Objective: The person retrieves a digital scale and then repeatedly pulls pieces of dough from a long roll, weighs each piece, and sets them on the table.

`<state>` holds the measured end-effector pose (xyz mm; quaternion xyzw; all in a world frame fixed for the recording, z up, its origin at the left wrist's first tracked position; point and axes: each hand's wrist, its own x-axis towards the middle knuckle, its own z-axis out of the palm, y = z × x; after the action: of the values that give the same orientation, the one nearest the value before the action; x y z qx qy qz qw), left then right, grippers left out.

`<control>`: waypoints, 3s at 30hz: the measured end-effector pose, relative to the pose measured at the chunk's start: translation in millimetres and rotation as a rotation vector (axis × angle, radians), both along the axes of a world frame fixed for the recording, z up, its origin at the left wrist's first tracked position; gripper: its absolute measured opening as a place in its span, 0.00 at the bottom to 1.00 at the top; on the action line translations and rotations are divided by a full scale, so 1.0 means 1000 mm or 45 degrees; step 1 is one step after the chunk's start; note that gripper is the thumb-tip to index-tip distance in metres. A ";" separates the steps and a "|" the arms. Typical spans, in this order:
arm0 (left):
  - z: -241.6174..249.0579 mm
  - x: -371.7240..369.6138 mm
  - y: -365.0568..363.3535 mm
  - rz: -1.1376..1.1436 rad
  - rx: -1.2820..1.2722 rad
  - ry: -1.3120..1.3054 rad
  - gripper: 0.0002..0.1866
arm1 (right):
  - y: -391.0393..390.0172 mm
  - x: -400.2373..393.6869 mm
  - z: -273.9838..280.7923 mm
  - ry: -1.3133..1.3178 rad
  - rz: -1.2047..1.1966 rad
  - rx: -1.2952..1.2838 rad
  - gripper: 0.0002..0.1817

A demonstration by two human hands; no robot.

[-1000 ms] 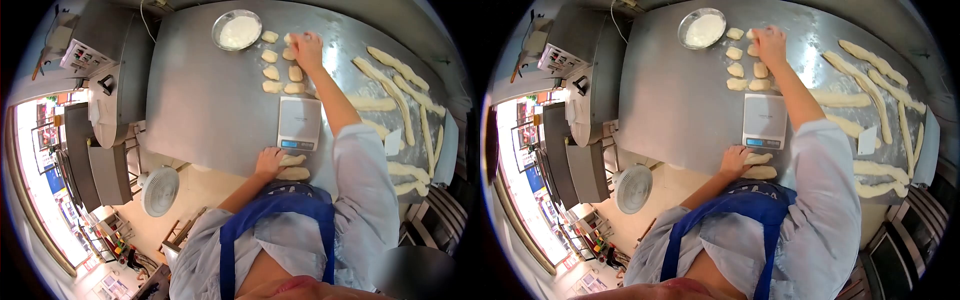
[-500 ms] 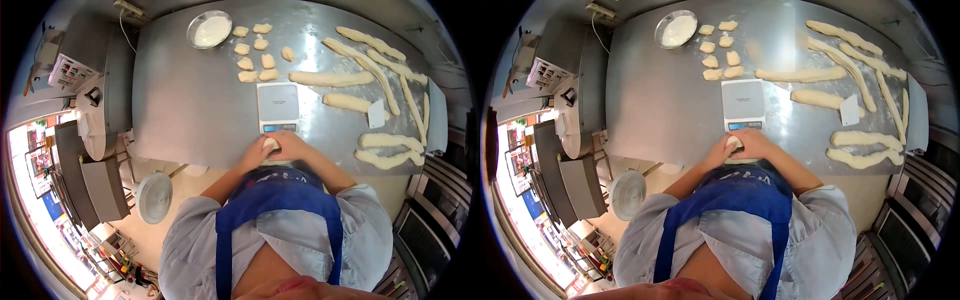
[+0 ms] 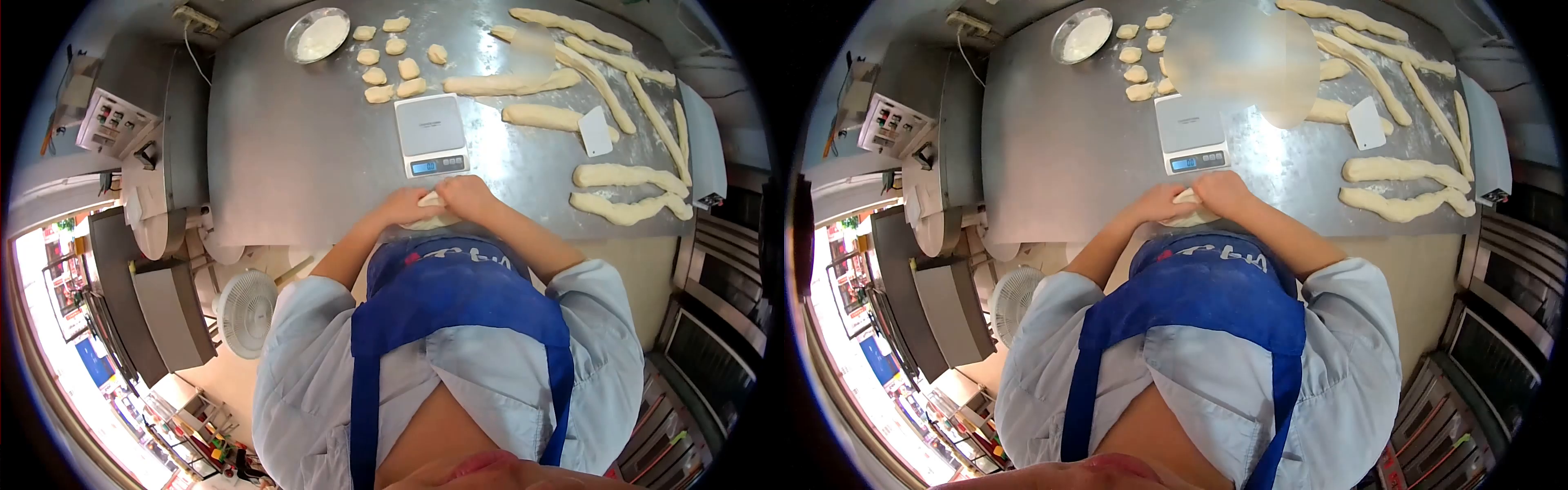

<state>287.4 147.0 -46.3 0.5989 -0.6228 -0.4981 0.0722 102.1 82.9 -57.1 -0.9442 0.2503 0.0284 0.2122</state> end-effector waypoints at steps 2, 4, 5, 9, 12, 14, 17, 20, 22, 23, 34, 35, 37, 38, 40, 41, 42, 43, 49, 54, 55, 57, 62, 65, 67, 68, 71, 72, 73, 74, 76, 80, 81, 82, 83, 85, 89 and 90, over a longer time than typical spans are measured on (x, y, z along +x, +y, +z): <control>-0.004 0.005 -0.010 -0.126 0.163 -0.080 0.23 | 0.004 0.005 -0.001 -0.038 0.072 -0.063 0.07; -0.021 0.002 -0.020 -0.231 0.265 0.179 0.23 | 0.003 0.016 0.021 0.039 0.108 -0.049 0.06; -0.027 0.000 -0.024 -0.227 0.264 0.180 0.23 | 0.002 0.020 0.029 0.119 0.131 -0.041 0.06; -0.006 -0.017 -0.024 -0.165 0.266 -0.245 0.19 | -0.010 0.017 0.016 0.234 0.120 -0.062 0.07; 0.005 -0.016 -0.020 -0.294 -0.029 -0.646 0.16 | -0.002 0.018 0.008 0.066 -0.014 -0.035 0.07; -0.001 -0.008 -0.018 -0.415 -0.046 -0.780 0.15 | 0.004 0.023 0.028 0.250 0.290 0.101 0.08; -0.029 0.002 -0.006 -0.495 -0.073 -0.712 0.20 | 0.005 0.025 0.042 -0.019 0.038 0.362 0.17; -0.023 -0.011 0.002 0.083 -0.366 -0.343 0.24 | -0.033 0.042 0.052 -0.302 -0.279 0.379 0.25; 0.022 -0.018 -0.004 0.103 -0.224 -0.494 0.30 | -0.066 0.054 0.044 -0.376 -0.358 0.369 0.26; 0.008 -0.014 0.002 0.111 -0.224 -0.503 0.30 | -0.081 0.054 0.018 -0.415 -0.276 0.087 0.25; -0.032 -0.014 0.045 0.694 -0.219 0.100 0.26 | -0.009 0.031 -0.007 -0.250 0.050 0.260 0.21; -0.035 -0.017 0.046 0.692 -0.218 0.097 0.26 | -0.014 0.028 -0.002 -0.253 0.048 0.262 0.21; -0.040 -0.023 0.050 0.850 -0.176 0.428 0.27 | -0.020 0.018 0.012 -0.041 -0.294 0.615 0.21; -0.049 -0.022 0.050 0.839 -0.182 0.434 0.27 | -0.022 0.009 0.012 -0.216 -0.361 0.677 0.18; -0.064 -0.021 0.050 0.795 0.062 0.361 0.28 | -0.029 -0.003 0.004 -0.297 -0.441 0.774 0.18; -0.072 -0.023 0.049 0.793 0.061 0.367 0.28 | -0.031 -0.007 -0.001 -0.383 -0.514 0.880 0.18; -0.070 -0.024 0.046 0.975 0.062 0.646 0.27 | -0.031 -0.009 0.003 -0.381 -0.518 0.880 0.18; -0.070 -0.026 0.046 1.155 0.069 0.926 0.26 | -0.029 -0.012 0.007 -0.387 -0.425 0.829 0.18; -0.032 0.023 0.022 0.624 0.306 0.202 0.26 | -0.015 -0.009 -0.009 0.051 -0.246 0.559 0.17; 0.001 0.002 0.015 0.082 -0.626 -0.186 0.28 | -0.025 0.010 0.017 0.247 -0.211 1.098 0.16; 0.011 -0.008 0.008 0.069 -0.619 0.033 0.28 | -0.026 0.011 0.020 0.170 -0.207 1.221 0.16; -0.006 -0.011 0.002 -0.007 -0.425 -0.093 0.26 | -0.028 0.008 0.014 0.106 -0.205 1.338 0.16; -0.018 -0.007 -0.013 -0.277 0.045 -0.191 0.21 | -0.025 0.005 0.022 0.252 0.151 0.366 0.15; -0.042 -0.013 -0.017 0.046 0.648 0.663 0.20 | -0.016 0.017 0.033 0.287 0.186 0.265 0.10; -0.043 -0.014 -0.023 -0.076 0.625 0.221 0.21 | -0.019 0.017 0.037 0.298 0.158 0.270 0.08; -0.042 -0.015 -0.023 -0.077 0.629 0.223 0.21 | -0.020 0.018 0.038 0.304 0.133 0.268 0.08; -0.004 -0.018 -0.020 -0.189 0.265 -0.374 0.22 | -0.008 0.017 0.014 0.237 0.117 0.126 0.07; -0.007 -0.015 -0.016 -0.269 0.110 -0.504 0.22 | -0.006 0.019 0.018 0.236 0.123 0.128 0.07; -0.009 -0.012 -0.015 -0.345 -0.049 -0.633 0.22 | -0.005 0.020 0.021 0.206 0.160 0.221 0.07; -0.011 -0.008 -0.015 -0.340 -0.045 -0.632 0.22 | -0.003 0.020 0.026 0.179 0.196 0.320 0.08; -0.009 -0.002 -0.021 -0.303 0.212 -0.553 0.21 | -0.006 0.028 0.044 -0.009 0.207 0.505 0.13; -0.002 -0.021 -0.014 -0.154 -0.035 -0.607 0.37 | -0.060 0.068 0.096 -0.306 -0.075 0.190 0.31; 0.004 -0.025 -0.014 -0.157 -0.034 -0.609 0.37 | -0.092 0.079 0.085 -0.290 -0.235 0.140 0.34; 0.014 -0.028 -0.017 -0.079 -0.029 -0.479 0.37 | -0.115 0.084 0.067 -0.224 -0.249 0.063 0.34; 0.021 -0.029 -0.018 0.004 -0.026 -0.350 0.36 | -0.130 0.084 0.047 -0.159 -0.258 -0.015 0.34; 0.002 -0.026 -0.005 0.069 -0.111 -0.323 0.30 | -0.129 0.070 -0.005 -0.307 -0.132 -0.336 0.32; -0.036 -0.003 0.018 0.127 -0.441 -0.407 0.23 | -0.113 0.053 -0.007 -0.652 -0.051 -0.455 0.21; -0.040 0.000 0.024 0.117 -0.482 -0.460 0.22 | -0.107 0.046 -0.013 -0.591 -0.059 -0.426 0.18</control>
<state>287.5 171.4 -86.8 0.6817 -0.6798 -0.2539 0.0931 147.7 -24.4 -70.1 -0.9413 0.2177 -0.2353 0.1058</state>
